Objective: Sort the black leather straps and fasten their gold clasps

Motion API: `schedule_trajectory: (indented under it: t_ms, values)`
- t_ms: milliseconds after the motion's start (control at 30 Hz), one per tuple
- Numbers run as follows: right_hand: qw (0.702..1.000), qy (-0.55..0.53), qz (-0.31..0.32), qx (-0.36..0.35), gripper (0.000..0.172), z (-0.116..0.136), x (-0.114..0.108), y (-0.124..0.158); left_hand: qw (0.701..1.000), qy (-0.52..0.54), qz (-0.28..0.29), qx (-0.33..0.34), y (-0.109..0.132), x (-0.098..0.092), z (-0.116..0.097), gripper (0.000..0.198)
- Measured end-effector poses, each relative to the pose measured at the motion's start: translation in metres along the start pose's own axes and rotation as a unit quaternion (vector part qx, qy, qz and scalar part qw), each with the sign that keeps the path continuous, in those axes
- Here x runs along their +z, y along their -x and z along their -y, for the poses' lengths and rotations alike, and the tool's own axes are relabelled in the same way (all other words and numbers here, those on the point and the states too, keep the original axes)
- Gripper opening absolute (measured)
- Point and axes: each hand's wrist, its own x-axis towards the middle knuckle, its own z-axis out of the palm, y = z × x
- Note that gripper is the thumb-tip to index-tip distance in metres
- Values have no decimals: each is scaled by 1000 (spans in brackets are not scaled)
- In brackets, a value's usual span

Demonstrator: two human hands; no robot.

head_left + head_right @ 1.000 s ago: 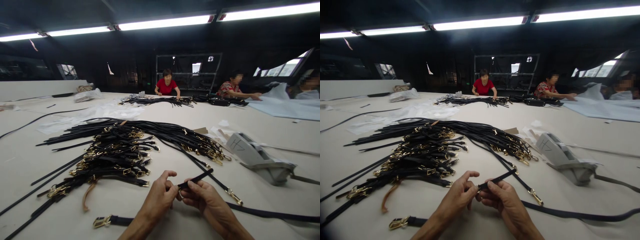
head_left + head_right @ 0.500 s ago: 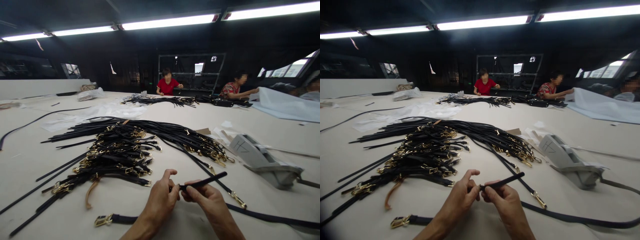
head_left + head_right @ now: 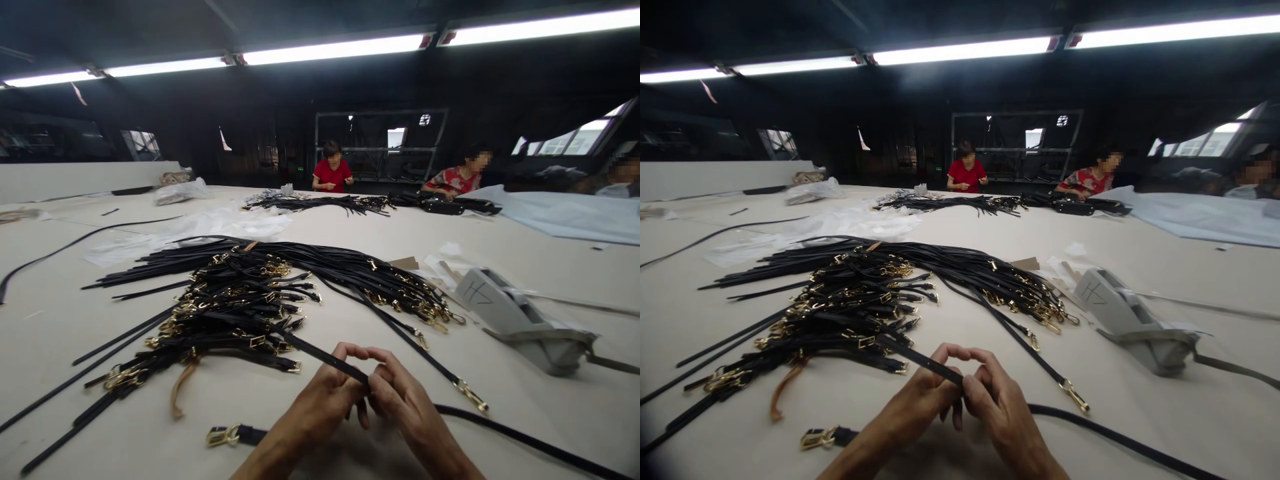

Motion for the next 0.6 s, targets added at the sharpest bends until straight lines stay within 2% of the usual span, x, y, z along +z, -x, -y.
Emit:
schedule_trajectory:
  t_ms: [133, 200, 267, 333, 400, 467, 600]
  values:
    - [1000, -10, -24, 2, 54, 0, -1, -1, 997, 68, 18, -25, 4, -1, -6, 38]
    - [999, -13, -49, -2, 53, 0, -3, -2, 997, 62, 20, -40, 5, -1, -8, 40]
    - [998, -22, -54, -6, 53, -1, -5, -3, 999, -16, -2, -36, 6, 1, -11, 39]
    - [999, -22, -36, -7, 51, -4, -5, -5, 989, -139, -54, -13, 6, 1, -12, 26]
    - [1000, -9, -15, -1, 51, -10, -5, -8, 960, -261, -102, 15, 5, -2, -7, 9]
    - [1000, 10, -7, -9, 51, -17, -6, -12, 924, -357, -124, 54, 0, -9, 7, 6]
    - [987, 86, -4, -133, 46, -25, -5, -18, 841, -506, -125, 144, -14, -25, 47, 10]
